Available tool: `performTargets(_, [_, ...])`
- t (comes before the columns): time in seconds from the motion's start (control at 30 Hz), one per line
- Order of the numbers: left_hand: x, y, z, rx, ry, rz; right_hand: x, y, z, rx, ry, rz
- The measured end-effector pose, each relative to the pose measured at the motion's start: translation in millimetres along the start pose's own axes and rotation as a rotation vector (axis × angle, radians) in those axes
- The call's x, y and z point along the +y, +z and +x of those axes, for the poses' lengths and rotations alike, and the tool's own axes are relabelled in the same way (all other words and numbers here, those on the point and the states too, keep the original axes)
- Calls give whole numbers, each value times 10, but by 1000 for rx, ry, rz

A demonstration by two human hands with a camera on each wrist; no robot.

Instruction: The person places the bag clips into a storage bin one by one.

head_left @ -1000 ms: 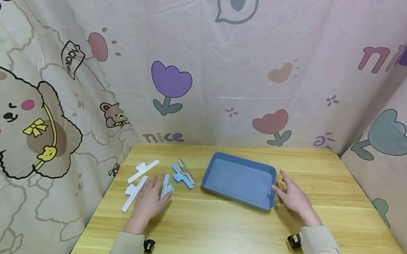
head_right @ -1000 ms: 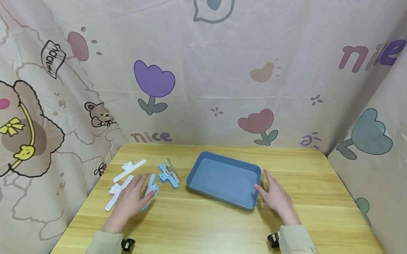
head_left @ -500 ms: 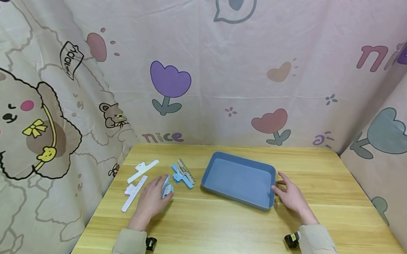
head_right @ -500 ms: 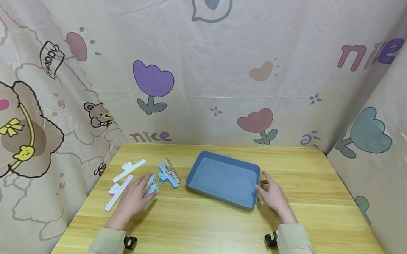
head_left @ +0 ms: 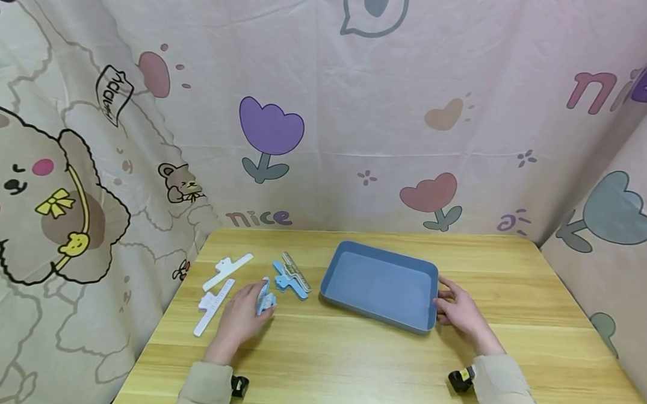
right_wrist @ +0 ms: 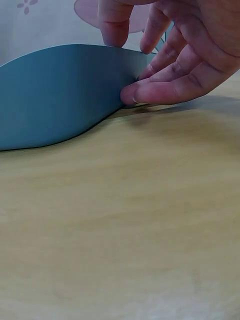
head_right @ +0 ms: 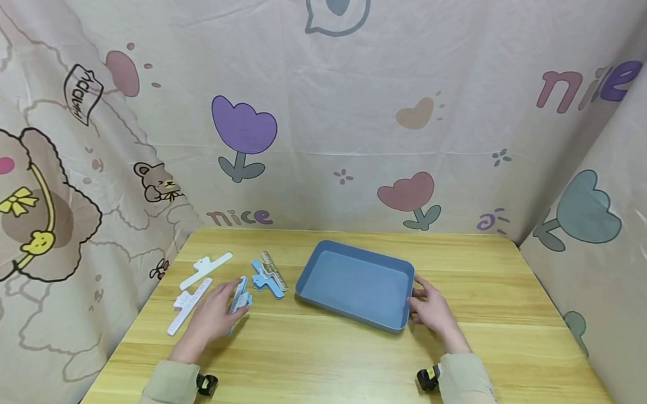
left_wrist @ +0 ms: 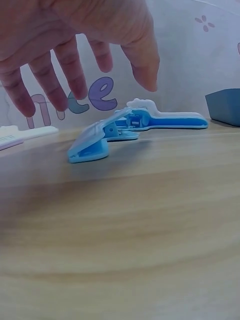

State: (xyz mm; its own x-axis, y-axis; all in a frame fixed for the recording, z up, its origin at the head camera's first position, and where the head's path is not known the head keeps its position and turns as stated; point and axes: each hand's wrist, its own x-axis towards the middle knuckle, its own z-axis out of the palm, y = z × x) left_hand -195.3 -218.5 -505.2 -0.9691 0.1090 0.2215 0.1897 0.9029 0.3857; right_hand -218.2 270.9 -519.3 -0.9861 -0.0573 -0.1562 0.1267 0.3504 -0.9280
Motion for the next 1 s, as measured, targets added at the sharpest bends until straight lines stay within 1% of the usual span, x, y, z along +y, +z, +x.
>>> performTargets(0.13, [-19,0,8,-19,-12,-16,16,-11,2,-5,5,23])
performTargets(0.27, [-34,9,23,-36,-10,-32,21,-18,-3,-8,13,40])
performTargets(0.43, [-38,23,52,-49,-1,-44,31,-35,-9,-24,9,44])
performTargets(0.53, [-48,39,70,-65,-11,-56,24,-43,-17,-23,20,46])
performTargets(0.77, [-86,83,104,-88,-17,-81,1,-60,-56,-40,13,46])
performTargets(0.87, [-110,98,121,-97,-28,-103,-6,-66,-61,-37,27,55])
performTargets(1.0, [-144,114,149,-110,-46,-157,-12,-73,-56,-36,36,62])
